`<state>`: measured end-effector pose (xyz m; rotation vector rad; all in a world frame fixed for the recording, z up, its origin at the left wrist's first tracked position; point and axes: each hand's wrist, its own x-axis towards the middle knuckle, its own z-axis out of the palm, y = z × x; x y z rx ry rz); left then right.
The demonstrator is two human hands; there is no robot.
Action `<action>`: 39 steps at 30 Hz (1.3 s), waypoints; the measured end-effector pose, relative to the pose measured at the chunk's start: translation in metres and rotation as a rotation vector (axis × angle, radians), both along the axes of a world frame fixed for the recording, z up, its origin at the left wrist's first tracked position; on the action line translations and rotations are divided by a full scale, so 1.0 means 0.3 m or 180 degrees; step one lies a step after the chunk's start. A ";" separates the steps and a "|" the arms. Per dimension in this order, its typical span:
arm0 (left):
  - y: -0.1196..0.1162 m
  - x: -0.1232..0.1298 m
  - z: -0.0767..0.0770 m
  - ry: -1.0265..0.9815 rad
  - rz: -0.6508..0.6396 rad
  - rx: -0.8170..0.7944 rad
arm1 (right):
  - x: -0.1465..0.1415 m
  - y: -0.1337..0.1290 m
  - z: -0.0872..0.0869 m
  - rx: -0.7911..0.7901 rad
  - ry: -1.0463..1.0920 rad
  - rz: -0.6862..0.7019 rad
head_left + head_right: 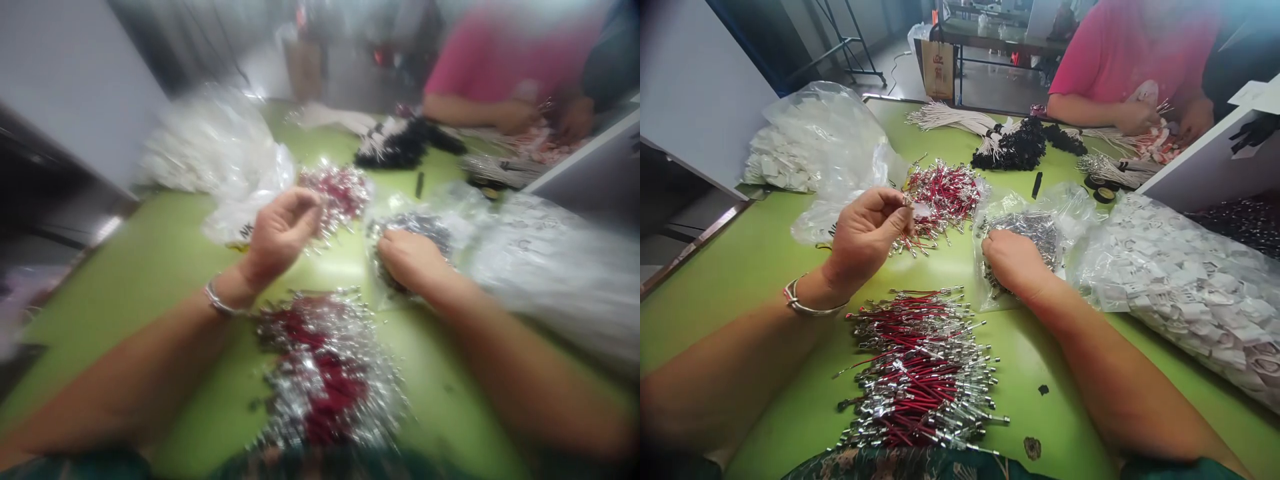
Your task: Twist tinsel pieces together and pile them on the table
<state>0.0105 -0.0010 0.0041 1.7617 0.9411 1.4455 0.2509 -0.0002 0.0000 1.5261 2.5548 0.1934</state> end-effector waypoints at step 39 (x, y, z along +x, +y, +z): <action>-0.058 0.061 0.008 0.1266 -0.0782 -0.1310 | -0.076 -0.090 0.012 0.0346 0.3323 0.0823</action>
